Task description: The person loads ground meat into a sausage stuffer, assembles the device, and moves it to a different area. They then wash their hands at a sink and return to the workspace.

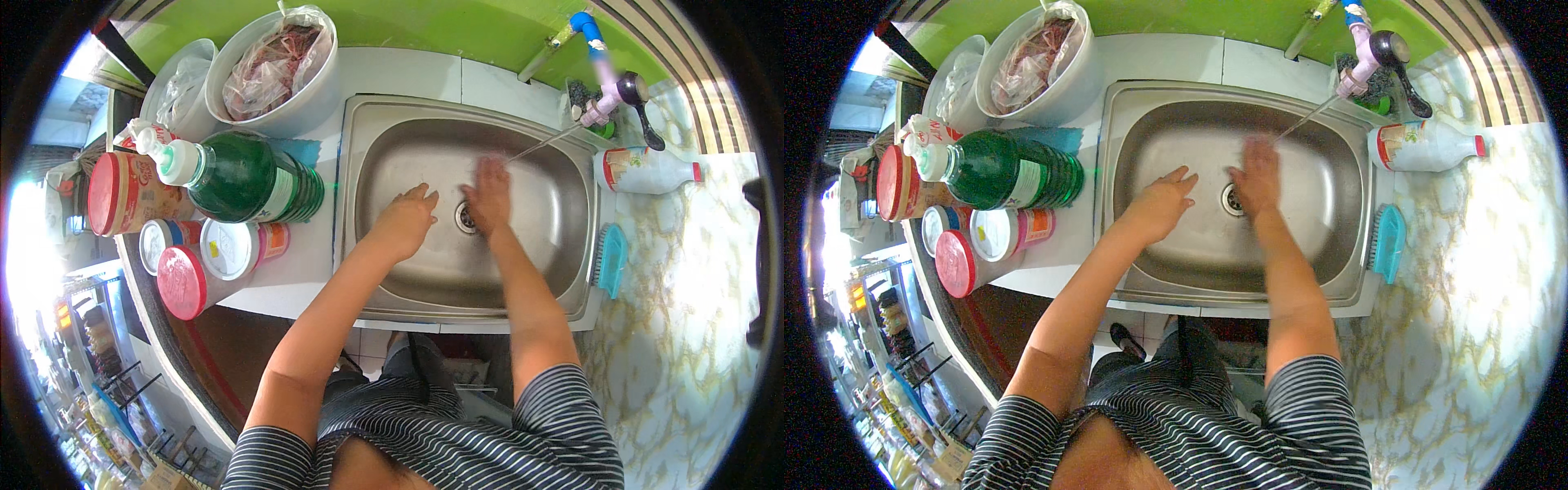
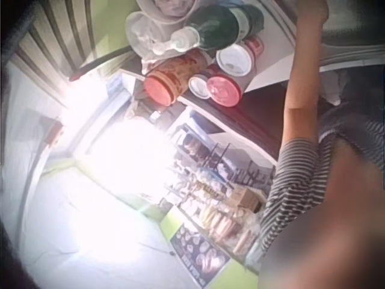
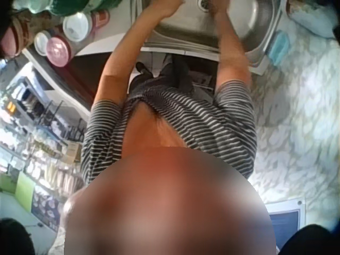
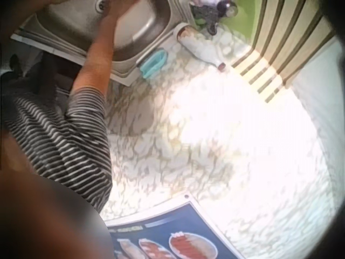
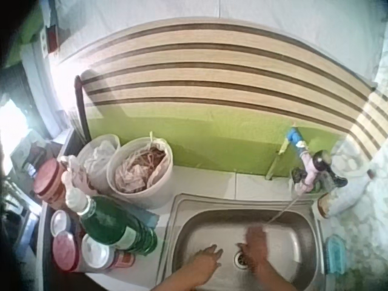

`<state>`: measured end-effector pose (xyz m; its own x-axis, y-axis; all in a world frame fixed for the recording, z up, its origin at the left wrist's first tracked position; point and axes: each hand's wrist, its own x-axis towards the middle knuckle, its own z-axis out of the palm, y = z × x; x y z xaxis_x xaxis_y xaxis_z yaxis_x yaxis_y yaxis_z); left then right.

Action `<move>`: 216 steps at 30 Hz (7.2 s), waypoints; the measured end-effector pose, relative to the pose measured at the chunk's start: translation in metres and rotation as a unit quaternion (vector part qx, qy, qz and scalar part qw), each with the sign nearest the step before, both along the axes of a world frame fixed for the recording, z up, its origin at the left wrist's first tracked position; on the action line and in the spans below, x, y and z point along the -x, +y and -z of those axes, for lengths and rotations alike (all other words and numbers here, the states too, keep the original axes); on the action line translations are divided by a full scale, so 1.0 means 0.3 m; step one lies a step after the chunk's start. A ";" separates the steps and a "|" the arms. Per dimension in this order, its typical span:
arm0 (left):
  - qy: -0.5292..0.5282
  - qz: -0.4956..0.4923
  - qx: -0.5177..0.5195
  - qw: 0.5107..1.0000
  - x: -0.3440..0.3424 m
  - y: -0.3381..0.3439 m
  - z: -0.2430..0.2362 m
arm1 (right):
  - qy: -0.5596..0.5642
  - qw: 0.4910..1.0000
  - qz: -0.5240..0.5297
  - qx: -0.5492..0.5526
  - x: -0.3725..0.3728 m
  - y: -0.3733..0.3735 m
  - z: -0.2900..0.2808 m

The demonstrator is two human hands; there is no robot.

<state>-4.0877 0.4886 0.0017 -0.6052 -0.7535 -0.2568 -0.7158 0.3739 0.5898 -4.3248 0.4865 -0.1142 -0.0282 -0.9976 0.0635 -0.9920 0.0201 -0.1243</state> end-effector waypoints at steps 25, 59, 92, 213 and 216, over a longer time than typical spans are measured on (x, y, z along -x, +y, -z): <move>-0.094 0.019 0.172 0.980 -0.179 0.172 0.023 | -0.504 0.838 0.207 -0.014 0.432 -0.009 -0.457; 0.020 0.044 0.053 0.997 -0.204 0.084 0.042 | -0.052 0.985 -0.088 -0.138 0.005 0.098 -0.427; 0.200 0.143 0.059 0.968 -0.238 0.307 -0.269 | -0.099 0.972 -0.174 -0.120 -0.166 0.102 -0.439; 0.396 -0.633 0.045 0.664 -5.761 1.595 -0.706 | -0.645 0.451 0.109 -0.607 -5.721 1.056 -0.240; 0.367 -0.549 0.144 0.737 -5.960 1.380 -0.755 | -0.685 0.412 0.079 -0.596 -5.963 0.869 -0.244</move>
<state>-2.2998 0.9026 0.2282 0.5135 -0.8520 0.1016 -0.2079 -0.0087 0.9781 -2.5359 0.7472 -0.0409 0.7059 -0.2770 -0.6518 0.0174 0.9268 -0.3751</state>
